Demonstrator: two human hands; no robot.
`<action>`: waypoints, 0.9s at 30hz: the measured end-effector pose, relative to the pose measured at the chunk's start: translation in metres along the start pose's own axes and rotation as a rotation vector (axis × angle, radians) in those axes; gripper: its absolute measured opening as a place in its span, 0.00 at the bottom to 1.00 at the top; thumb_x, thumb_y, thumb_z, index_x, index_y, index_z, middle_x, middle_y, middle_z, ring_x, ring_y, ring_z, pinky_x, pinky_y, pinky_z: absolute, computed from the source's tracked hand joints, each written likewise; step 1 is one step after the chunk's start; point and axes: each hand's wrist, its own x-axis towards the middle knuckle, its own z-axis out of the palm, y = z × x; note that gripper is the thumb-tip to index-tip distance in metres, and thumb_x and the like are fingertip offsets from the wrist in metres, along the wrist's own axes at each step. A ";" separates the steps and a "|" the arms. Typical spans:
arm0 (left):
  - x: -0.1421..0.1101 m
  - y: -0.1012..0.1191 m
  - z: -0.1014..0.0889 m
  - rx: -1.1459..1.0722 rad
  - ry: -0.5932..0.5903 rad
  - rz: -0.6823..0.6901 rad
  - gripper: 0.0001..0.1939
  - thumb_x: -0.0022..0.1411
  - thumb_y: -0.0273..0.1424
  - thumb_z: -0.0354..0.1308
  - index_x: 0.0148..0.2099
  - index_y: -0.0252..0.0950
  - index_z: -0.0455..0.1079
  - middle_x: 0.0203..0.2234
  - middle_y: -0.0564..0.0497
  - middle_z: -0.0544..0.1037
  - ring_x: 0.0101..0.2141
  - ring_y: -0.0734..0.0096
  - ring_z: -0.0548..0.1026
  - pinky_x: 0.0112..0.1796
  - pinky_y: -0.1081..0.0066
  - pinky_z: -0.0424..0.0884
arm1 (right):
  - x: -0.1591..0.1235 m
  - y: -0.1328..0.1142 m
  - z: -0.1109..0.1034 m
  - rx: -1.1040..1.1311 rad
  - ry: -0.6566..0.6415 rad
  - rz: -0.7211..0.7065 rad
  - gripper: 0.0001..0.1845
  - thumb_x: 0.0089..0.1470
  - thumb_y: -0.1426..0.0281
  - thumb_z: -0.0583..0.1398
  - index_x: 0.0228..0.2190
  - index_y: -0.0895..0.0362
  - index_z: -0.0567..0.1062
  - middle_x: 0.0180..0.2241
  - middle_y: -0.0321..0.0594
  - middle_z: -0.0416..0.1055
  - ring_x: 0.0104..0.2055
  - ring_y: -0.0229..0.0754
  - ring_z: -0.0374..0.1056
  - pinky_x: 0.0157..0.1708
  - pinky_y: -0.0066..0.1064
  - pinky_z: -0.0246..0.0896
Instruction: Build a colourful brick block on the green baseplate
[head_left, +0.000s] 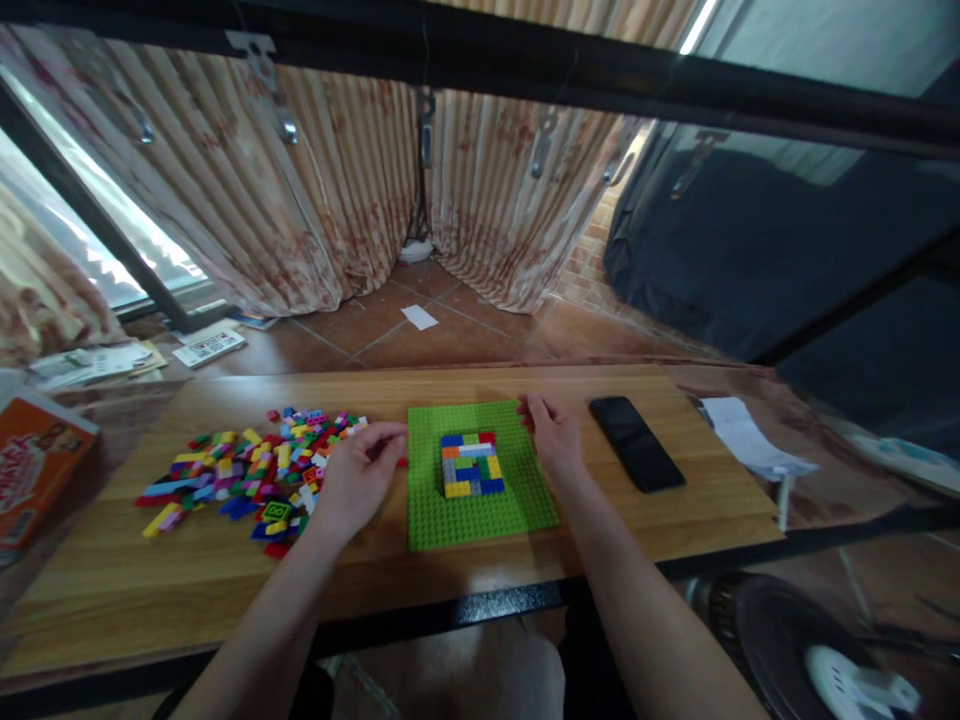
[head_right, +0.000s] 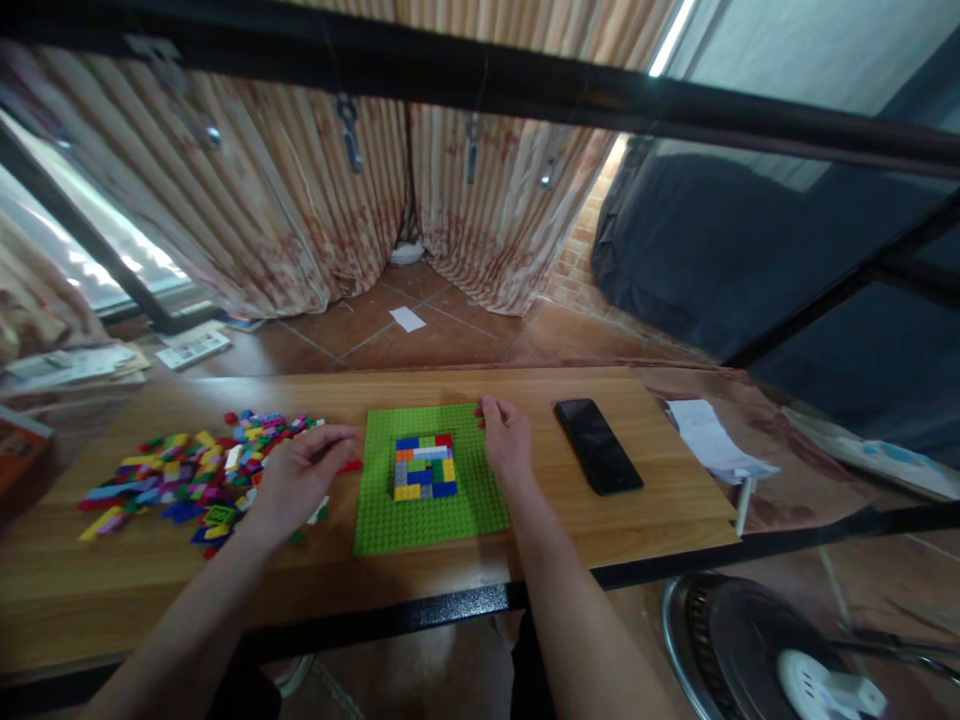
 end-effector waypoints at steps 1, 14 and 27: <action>0.002 -0.001 -0.005 -0.032 0.036 -0.015 0.12 0.57 0.37 0.56 0.38 0.36 0.76 0.31 0.50 0.81 0.32 0.67 0.77 0.36 0.69 0.72 | -0.003 -0.004 0.002 -0.027 0.010 -0.037 0.23 0.53 0.53 0.55 0.30 0.60 0.78 0.26 0.41 0.74 0.26 0.38 0.66 0.27 0.29 0.61; 0.011 -0.010 -0.040 -0.299 0.321 -0.130 0.11 0.52 0.33 0.61 0.38 0.35 0.77 0.32 0.50 0.82 0.31 0.69 0.78 0.36 0.71 0.76 | -0.094 -0.037 0.051 -0.402 -0.486 -0.694 0.11 0.62 0.68 0.54 0.37 0.54 0.78 0.35 0.40 0.76 0.39 0.41 0.70 0.42 0.34 0.65; 0.014 -0.011 -0.062 -0.362 0.468 -0.132 0.09 0.51 0.32 0.60 0.34 0.34 0.77 0.28 0.51 0.80 0.29 0.71 0.77 0.34 0.74 0.75 | -0.114 -0.026 0.082 -0.520 -0.633 -0.706 0.09 0.61 0.70 0.57 0.40 0.53 0.77 0.40 0.41 0.76 0.42 0.43 0.69 0.44 0.36 0.62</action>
